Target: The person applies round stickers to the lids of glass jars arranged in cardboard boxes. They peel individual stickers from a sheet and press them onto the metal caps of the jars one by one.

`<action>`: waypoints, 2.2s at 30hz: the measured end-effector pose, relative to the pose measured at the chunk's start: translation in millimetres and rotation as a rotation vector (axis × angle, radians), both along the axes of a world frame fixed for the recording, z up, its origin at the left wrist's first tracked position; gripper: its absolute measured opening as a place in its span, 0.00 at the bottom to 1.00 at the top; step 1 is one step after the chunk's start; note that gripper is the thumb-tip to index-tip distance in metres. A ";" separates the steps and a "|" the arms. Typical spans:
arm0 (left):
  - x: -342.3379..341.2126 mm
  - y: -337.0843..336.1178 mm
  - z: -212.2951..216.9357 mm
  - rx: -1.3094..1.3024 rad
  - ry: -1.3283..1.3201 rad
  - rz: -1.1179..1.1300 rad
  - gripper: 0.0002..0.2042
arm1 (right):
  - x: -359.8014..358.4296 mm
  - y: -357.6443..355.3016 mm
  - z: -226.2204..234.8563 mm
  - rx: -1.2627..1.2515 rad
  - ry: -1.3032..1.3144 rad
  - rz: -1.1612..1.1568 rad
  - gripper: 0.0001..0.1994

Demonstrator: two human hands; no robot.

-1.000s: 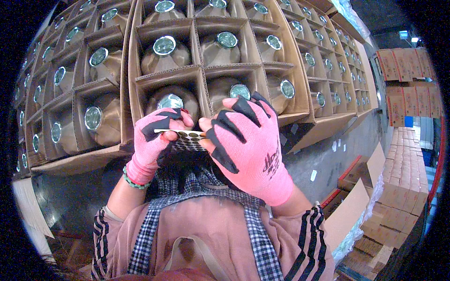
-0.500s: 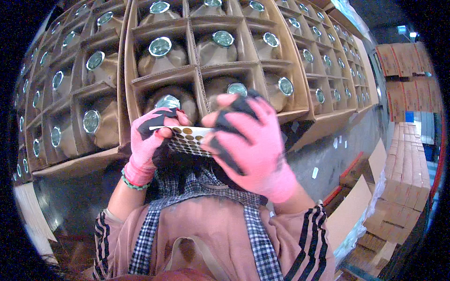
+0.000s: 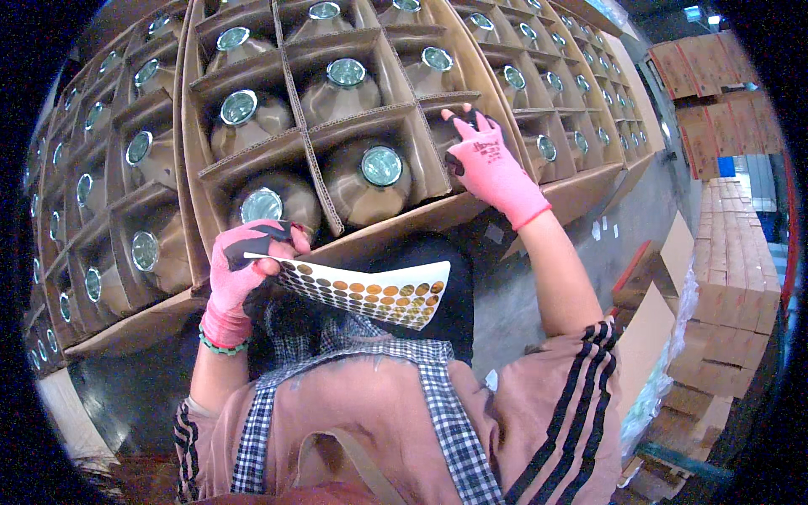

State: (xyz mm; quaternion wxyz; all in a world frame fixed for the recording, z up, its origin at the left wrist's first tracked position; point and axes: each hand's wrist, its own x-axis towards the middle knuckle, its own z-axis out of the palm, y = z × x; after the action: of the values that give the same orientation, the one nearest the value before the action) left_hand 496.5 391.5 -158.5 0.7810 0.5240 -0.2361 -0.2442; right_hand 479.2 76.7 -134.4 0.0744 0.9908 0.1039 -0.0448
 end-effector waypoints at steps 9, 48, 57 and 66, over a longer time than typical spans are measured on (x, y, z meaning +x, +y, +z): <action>0.6 0.5 -1.0 -0.029 -0.009 0.003 0.10 | 12.0 -6.1 -6.7 -0.126 -0.071 0.143 0.10; 2.7 -1.3 -3.3 -0.115 -0.345 -0.410 0.06 | 8.1 94.8 -0.4 0.261 0.031 0.235 0.06; -1.6 -2.2 -7.2 -0.133 -0.283 -0.325 0.11 | 25.7 100.1 -18.1 0.032 -0.003 0.400 0.09; -3.4 1.7 -3.0 0.020 -0.098 0.038 0.14 | -7.7 122.2 71.4 0.581 -0.278 0.127 0.11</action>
State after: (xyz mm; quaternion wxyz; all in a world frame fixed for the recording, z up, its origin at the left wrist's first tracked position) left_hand 493.1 393.3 -161.5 0.7678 0.5474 -0.2616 -0.2057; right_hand 471.5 198.8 -63.0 -0.1951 0.9588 0.1628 0.1272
